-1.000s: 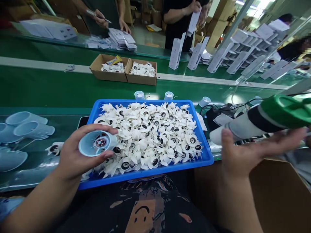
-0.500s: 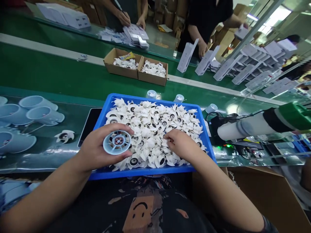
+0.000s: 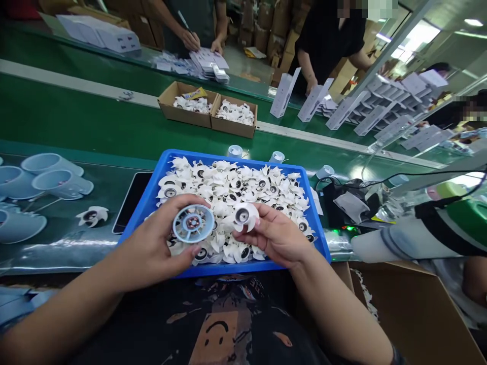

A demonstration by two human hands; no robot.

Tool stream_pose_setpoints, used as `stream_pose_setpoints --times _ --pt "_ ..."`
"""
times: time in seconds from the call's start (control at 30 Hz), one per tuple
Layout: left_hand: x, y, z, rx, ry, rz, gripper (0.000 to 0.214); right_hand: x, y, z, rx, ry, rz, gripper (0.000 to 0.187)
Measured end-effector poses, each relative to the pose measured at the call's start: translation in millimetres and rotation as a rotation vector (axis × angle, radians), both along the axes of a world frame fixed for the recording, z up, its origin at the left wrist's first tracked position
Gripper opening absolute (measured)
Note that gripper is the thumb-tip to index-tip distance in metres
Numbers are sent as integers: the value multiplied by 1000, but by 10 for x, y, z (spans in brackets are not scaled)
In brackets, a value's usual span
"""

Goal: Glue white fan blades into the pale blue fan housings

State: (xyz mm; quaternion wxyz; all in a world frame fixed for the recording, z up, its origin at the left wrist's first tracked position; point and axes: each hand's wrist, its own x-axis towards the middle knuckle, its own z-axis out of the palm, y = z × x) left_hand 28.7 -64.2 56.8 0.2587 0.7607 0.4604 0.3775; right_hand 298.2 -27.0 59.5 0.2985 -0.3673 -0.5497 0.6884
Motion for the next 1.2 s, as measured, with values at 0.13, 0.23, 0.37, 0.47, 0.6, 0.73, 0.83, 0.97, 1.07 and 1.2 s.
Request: stream_pose_setpoints --times 0.13,0.23,0.37,0.47,0.6,0.73,0.83,0.97,1.07,1.2 --pt "143 -57 69 7 125 -80 54 -75 -92 -13 -137 183 20 48" --pt "194 -51 90 47 171 -64 55 -96 -106 22 -143 264 23 34" --pt "227 -56 149 105 229 -58 54 -119 -113 137 -46 275 25 26" --pt "238 -74 195 157 257 -40 55 -123 -99 186 -53 319 24 21" --pt "220 -91 223 208 280 -18 58 -102 -65 141 -237 423 -8 29" --pt "209 -97 255 240 286 -7 57 -62 -49 72 -289 441 -12 33" --pt "231 -86 291 227 296 -10 56 -46 -76 107 -160 388 -21 29" --pt "319 -56 306 245 293 -22 51 -119 -160 293 555 -81 -66 20" --pt "405 -45 270 311 305 -27 44 -216 -193 395 962 -483 -23 14" --pt "395 33 254 313 286 -94 50 -184 -167 365 963 -501 -12 17"
